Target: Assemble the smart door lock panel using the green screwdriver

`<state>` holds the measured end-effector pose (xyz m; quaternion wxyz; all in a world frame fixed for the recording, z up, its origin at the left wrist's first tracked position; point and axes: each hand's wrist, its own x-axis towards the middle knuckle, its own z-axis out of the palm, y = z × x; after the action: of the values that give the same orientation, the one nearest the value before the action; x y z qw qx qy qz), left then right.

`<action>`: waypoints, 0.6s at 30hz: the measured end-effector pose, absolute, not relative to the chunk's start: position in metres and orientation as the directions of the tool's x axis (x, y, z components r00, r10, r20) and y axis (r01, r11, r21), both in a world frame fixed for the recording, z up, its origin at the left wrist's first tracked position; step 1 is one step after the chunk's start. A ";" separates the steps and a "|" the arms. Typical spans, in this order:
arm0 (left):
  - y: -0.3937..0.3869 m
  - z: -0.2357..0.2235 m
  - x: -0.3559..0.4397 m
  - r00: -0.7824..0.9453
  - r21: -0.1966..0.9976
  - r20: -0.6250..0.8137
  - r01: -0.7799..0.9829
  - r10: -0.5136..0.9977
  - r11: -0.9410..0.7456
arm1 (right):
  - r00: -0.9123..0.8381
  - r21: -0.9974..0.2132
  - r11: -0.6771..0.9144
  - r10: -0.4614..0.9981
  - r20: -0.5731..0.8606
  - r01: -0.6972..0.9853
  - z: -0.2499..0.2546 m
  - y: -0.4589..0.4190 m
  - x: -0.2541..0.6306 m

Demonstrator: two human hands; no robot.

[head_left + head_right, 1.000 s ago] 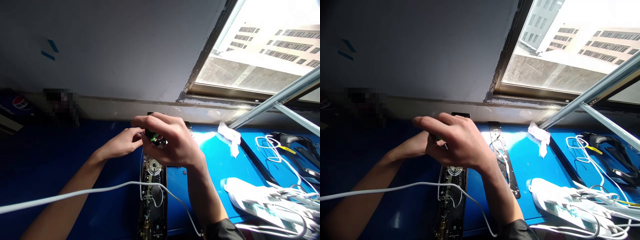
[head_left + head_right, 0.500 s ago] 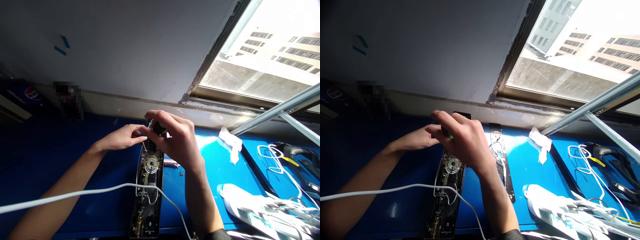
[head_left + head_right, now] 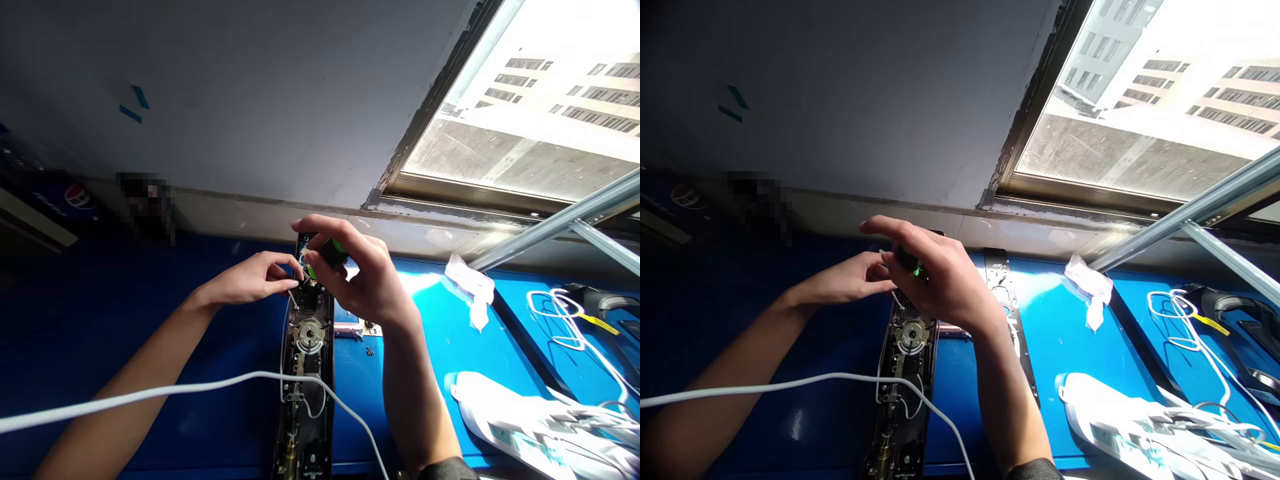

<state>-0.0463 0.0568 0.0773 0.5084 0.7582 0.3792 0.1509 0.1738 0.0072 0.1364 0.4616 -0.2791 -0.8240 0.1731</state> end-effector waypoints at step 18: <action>0.055 0.076 -0.044 0.651 0.904 -0.066 0.359 0.756 -0.231 | -0.503 -0.558 0.787 0.605 0.617 0.263 0.140 0.004 0.159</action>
<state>-0.0437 0.0552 0.0756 0.4996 0.7588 0.3675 0.1987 0.1591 0.0040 0.1401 0.4272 -0.2572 -0.8434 0.2003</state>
